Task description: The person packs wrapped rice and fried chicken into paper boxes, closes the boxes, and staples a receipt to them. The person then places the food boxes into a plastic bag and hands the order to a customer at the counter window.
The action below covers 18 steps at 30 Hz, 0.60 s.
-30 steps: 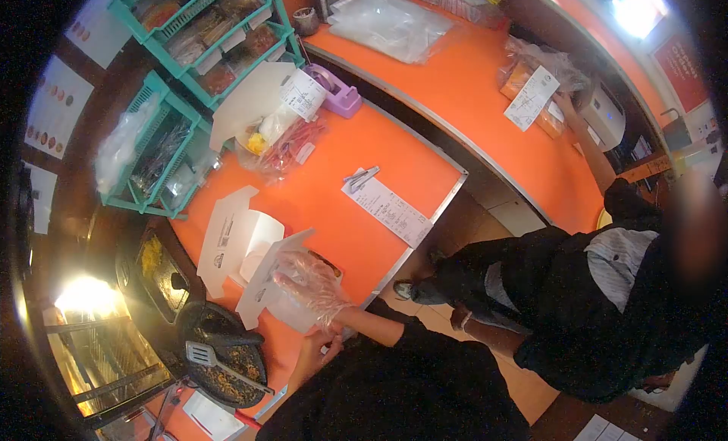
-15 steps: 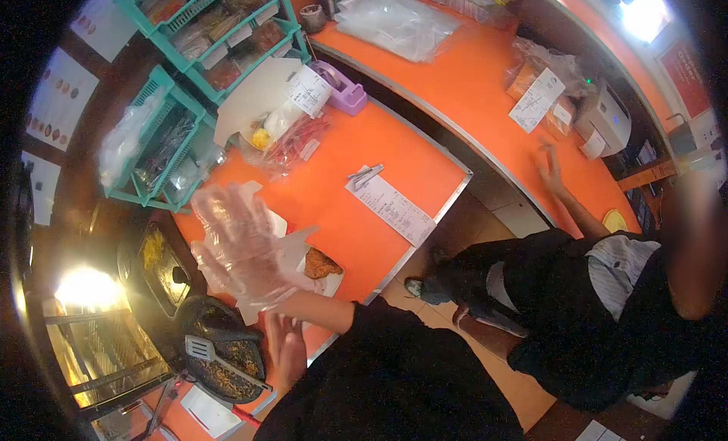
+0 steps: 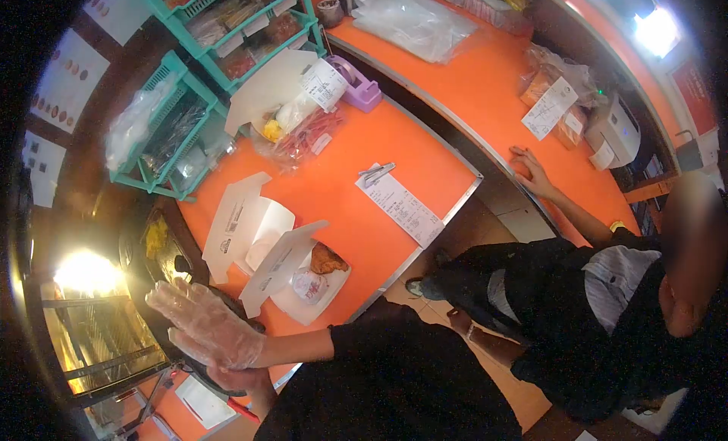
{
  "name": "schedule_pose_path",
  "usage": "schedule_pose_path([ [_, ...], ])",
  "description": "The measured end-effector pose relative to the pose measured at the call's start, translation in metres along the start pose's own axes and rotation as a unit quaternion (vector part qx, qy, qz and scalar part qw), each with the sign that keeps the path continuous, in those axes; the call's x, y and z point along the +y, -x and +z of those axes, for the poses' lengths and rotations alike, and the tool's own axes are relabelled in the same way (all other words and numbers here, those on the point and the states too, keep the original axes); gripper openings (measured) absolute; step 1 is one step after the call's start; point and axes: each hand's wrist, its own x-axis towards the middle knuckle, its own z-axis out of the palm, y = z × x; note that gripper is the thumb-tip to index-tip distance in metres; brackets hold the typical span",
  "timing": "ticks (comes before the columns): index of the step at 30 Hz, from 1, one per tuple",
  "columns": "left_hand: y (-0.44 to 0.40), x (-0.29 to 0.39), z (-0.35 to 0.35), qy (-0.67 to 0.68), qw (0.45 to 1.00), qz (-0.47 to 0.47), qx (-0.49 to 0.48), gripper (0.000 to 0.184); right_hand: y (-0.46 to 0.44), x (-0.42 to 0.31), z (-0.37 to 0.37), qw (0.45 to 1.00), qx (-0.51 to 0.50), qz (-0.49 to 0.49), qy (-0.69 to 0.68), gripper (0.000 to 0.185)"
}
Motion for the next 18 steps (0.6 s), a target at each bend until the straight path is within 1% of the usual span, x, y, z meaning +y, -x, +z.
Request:
schedule_pose_path([
  [1, -0.005, -0.012, -0.019, -0.167, 0.977, 0.125, 0.04, 0.068, 0.0, -0.005, -0.002, 1.0, -0.009, -0.009, 0.007, 0.064],
  [2, -0.011, -0.012, -0.024, -0.248, 0.949, 0.185, 0.053, 0.067, 0.003, -0.003, 0.001, 1.0, -0.012, -0.024, -0.012, 0.064],
  [3, -0.017, -0.012, -0.028, -0.326, 0.91, 0.242, 0.077, 0.067, 0.004, -0.002, 0.004, 0.999, -0.016, -0.037, -0.036, 0.064],
  [4, -0.024, 0.002, -0.013, -0.239, 0.95, 0.177, 0.096, 0.067, 0.007, -0.001, 0.012, 0.996, -0.023, -0.048, -0.072, 0.064],
  [5, -0.032, 0.018, 0.002, -0.103, 0.985, 0.119, 0.075, 0.067, 0.013, 0.003, 0.019, 0.99, -0.035, -0.057, -0.123, 0.065],
  [6, -0.04, 0.039, 0.028, 0.036, 0.995, 0.059, 0.071, 0.066, 0.02, 0.004, 0.028, 0.983, -0.05, -0.062, -0.167, 0.065],
  [7, -0.05, 0.058, 0.065, 0.221, 0.975, 0.008, 0.026, 0.066, 0.033, 0.006, 0.037, 0.974, -0.063, -0.068, -0.207, 0.065],
  [8, -0.074, 0.066, 0.035, -0.028, 0.982, 0.06, 0.178, 0.063, 0.047, 0.007, 0.046, 0.966, -0.082, -0.072, -0.232, 0.065],
  [9, -0.099, 0.073, 0.001, -0.205, 0.946, 0.148, 0.205, 0.06, 0.059, 0.007, 0.053, 0.958, -0.109, -0.071, -0.256, 0.065],
  [10, -0.123, 0.08, -0.032, -0.374, 0.862, 0.221, 0.263, 0.057, 0.07, 0.009, 0.054, 0.95, -0.137, -0.064, -0.274, 0.065],
  [11, -0.135, 0.081, -0.052, -0.463, 0.798, 0.329, 0.203, 0.054, 0.065, 0.011, 0.04, 0.938, -0.191, -0.034, -0.287, 0.062],
  [12, -0.148, 0.081, -0.076, -0.464, 0.798, 0.326, 0.203, 0.054, 0.058, 0.013, 0.026, 0.924, -0.243, -0.003, -0.295, 0.059],
  [13, -0.162, 0.08, -0.098, -0.472, 0.815, 0.279, 0.189, 0.051, 0.05, 0.017, 0.009, 0.884, -0.344, 0.056, -0.313, 0.053],
  [14, -0.174, 0.075, -0.116, -0.483, 0.818, 0.248, 0.189, 0.051, 0.042, 0.024, -0.001, 0.884, -0.343, 0.058, -0.314, 0.053],
  [16, -0.19, 0.044, -0.15, -0.52, 0.815, 0.163, 0.197, 0.053, 0.025, 0.038, -0.02, 0.906, -0.373, 0.06, -0.193, 0.039],
  [17, -0.192, 0.024, -0.167, -0.539, 0.811, 0.119, 0.193, 0.054, 0.019, 0.044, -0.032, 0.902, -0.347, 0.101, -0.235, 0.034],
  [18, -0.189, 0.004, -0.182, -0.557, 0.807, 0.072, 0.182, 0.055, 0.013, 0.051, -0.046, 0.903, -0.346, 0.101, -0.234, 0.034],
])
